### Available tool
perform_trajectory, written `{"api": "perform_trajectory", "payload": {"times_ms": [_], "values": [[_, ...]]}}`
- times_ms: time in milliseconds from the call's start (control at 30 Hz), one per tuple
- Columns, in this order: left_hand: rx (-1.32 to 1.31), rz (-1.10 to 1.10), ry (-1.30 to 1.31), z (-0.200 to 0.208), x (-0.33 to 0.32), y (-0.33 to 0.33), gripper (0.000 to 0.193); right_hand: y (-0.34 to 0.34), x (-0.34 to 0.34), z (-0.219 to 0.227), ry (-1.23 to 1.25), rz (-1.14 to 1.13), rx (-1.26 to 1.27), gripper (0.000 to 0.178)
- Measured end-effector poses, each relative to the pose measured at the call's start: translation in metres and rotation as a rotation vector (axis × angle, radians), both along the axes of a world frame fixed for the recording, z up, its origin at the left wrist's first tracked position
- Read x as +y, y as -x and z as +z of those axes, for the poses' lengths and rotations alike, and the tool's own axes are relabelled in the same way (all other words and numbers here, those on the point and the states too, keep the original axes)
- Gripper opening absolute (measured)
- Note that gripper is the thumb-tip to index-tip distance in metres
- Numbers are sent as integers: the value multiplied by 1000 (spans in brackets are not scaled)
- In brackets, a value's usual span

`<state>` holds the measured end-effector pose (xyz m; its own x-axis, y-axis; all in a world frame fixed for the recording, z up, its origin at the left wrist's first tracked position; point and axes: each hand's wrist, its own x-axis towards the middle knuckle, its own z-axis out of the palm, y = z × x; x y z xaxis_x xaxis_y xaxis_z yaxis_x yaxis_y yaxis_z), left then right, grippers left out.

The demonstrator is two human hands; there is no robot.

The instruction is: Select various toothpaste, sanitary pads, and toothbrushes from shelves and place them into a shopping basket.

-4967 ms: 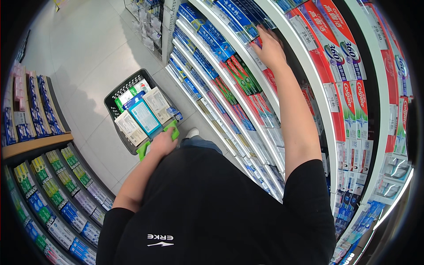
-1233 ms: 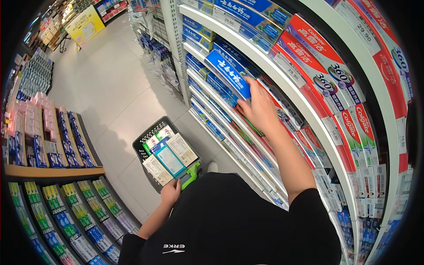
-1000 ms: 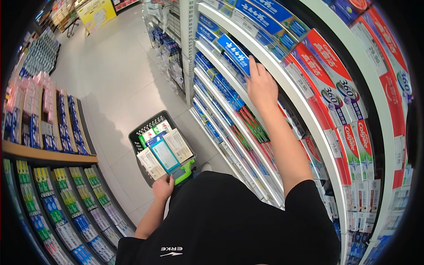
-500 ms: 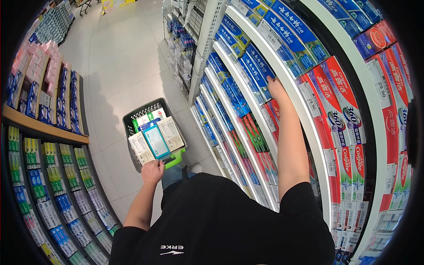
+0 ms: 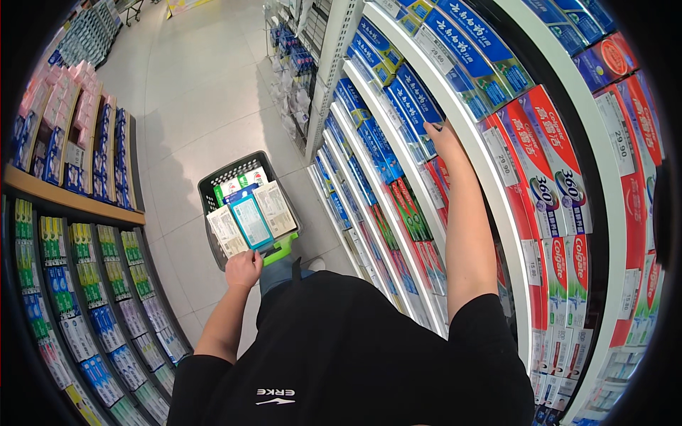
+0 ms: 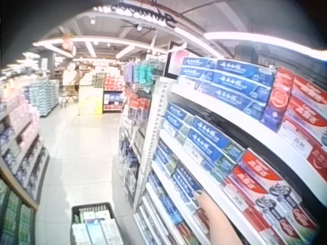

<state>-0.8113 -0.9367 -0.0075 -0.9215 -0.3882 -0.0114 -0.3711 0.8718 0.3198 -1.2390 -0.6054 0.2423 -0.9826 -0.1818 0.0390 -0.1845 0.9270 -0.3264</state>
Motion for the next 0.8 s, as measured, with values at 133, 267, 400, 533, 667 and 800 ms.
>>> {"api": "perform_trajectory", "payload": {"times_ms": [133, 267, 400, 533, 667, 800], "values": [[23, 22, 6, 1, 2, 5, 32, 13, 15, -18, 188, -37, -46, 76], [-38, 50, -23, 1, -7, 5, 34, -18, -35, 14, 10, 121, 295, 79], [-67, 44, -50, 6, -7, 8, 36, -7, -76, 12, -136, 198, 577, 81], [-79, 52, -60, 4, -12, 10, 37, 29, -115, 10, -189, 213, 555, 80], [-93, 64, -82, 5, -13, 13, 37, 69, -140, 10, -243, 167, 483, 80], [-112, 81, -97, 7, -17, 15, 37, 97, -154, 7, -203, 130, 356, 81]]}}
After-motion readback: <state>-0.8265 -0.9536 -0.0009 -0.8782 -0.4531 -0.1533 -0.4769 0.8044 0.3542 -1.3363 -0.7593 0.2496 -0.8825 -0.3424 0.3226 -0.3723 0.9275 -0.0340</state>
